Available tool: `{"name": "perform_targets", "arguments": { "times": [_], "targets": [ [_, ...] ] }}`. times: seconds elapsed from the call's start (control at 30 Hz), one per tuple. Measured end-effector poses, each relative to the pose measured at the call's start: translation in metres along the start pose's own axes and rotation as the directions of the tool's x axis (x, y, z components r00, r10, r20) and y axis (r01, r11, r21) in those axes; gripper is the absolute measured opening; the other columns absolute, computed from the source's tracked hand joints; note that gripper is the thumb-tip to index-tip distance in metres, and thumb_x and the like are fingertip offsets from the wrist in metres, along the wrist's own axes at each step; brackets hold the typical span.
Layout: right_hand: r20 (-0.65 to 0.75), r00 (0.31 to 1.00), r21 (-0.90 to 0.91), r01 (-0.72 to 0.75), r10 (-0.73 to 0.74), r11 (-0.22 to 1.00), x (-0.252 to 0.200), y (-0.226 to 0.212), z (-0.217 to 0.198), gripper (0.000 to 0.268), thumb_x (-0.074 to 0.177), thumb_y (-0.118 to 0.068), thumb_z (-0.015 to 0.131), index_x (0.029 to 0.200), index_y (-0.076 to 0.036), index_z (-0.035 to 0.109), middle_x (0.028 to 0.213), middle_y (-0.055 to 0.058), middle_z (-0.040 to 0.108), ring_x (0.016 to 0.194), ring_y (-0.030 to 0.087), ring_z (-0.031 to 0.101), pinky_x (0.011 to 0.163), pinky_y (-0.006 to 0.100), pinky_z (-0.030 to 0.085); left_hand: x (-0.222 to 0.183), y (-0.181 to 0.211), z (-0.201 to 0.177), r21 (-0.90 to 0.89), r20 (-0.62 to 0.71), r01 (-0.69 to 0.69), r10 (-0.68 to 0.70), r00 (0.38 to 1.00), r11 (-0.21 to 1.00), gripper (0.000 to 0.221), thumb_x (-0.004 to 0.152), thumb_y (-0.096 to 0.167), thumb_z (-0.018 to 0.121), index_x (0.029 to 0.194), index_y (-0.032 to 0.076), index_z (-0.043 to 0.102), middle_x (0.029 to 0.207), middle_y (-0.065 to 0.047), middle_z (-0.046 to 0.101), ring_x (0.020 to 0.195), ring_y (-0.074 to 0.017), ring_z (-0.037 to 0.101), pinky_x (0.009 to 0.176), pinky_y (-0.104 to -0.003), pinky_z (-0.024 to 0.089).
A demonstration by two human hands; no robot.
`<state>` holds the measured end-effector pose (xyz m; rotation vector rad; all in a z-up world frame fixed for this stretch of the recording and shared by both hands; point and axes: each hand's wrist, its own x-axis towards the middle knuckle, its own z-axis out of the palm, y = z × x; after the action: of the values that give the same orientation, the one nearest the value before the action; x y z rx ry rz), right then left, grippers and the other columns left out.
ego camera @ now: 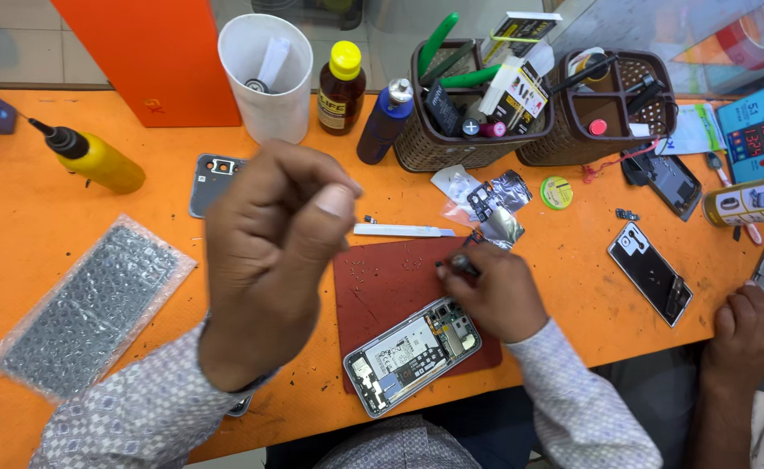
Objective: The person uses a screwdriver to disassemble and reassemble internal components and the casing of a mobile phone on a workbench.
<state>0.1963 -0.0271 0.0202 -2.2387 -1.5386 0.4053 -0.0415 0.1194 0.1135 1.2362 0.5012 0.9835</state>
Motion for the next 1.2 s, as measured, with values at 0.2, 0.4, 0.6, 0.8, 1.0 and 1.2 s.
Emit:
{"name": "perform_targets", "arguments": {
  "times": [0.2,0.4,0.6,0.8,1.0,1.2],
  "targets": [
    [-0.027,0.998,-0.167,-0.061,0.058,0.984,0.004,-0.01,0.016,0.023,0.078,-0.023,0.08,0.085,-0.003,0.072,0.085,0.018,0.069,0.079,0.037,0.069,0.071,0.05,0.056,-0.002,-0.041,0.028,0.24,0.211,-0.057,0.005,0.977,0.969,0.013,0.099,0.015,0.066,0.097,0.003,0.063,0.083,-0.001,0.07,0.074,-0.0035,0.065,0.066,-0.023,0.055],
    [0.056,0.987,-0.101,-0.144,0.15,0.984,0.009,-0.013,0.016,0.028,0.078,-0.026,0.081,0.094,-0.004,0.074,0.083,0.018,0.073,0.073,0.035,0.071,0.065,0.047,0.056,0.002,-0.087,0.039,0.479,0.254,0.158,-0.309,0.917,0.863,0.016,0.091,0.019,0.069,0.095,0.004,0.07,0.075,-0.001,0.072,0.059,-0.0068,0.061,0.054,-0.025,0.05],
    [-0.078,0.976,0.33,-0.168,0.204,0.929,-0.003,0.01,0.001,0.01,0.082,-0.009,0.077,0.09,-0.003,0.077,0.076,0.001,0.076,0.064,0.009,0.063,0.058,0.026,0.052,-0.008,-0.121,0.04,0.215,0.267,0.471,-0.516,0.814,0.855,0.026,0.094,0.022,0.063,0.109,0.001,0.065,0.089,-0.003,0.066,0.064,-0.0076,0.059,0.053,-0.027,0.053],
    [-0.146,0.945,0.682,-0.117,0.291,0.722,-0.042,0.008,0.001,0.009,0.085,-0.004,0.078,0.093,0.0,0.073,0.08,-0.002,0.068,0.069,0.003,0.058,0.061,0.02,0.048,-0.019,-0.13,0.049,0.087,0.5,0.779,-0.703,0.505,0.621,0.037,0.099,0.033,0.055,0.121,0.005,0.064,0.098,-0.004,0.068,0.08,-0.0067,0.062,0.064,-0.024,0.057],
    [-0.162,0.961,0.756,-0.023,0.222,0.654,-0.055,0.009,0.009,0.01,0.09,-0.004,0.079,0.097,0.0,0.072,0.088,0.001,0.069,0.073,0.005,0.058,0.063,0.021,0.048,-0.026,-0.132,0.051,0.08,0.562,0.775,-0.671,0.484,0.627,0.036,0.102,0.034,0.057,0.111,0.002,0.067,0.096,-0.004,0.069,0.079,-0.0066,0.063,0.067,-0.024,0.057],
    [-0.163,0.948,0.788,-0.041,0.273,0.614,-0.063,0.011,0.014,0.013,0.088,-0.003,0.079,0.098,-0.001,0.072,0.093,0.003,0.07,0.077,0.006,0.063,0.068,0.021,0.053,-0.03,-0.138,0.051,0.03,0.571,0.784,-0.654,0.496,0.62,0.03,0.101,0.031,0.061,0.105,0.002,0.067,0.091,-0.004,0.07,0.075,-0.0066,0.063,0.065,-0.022,0.055]
  ]
}}
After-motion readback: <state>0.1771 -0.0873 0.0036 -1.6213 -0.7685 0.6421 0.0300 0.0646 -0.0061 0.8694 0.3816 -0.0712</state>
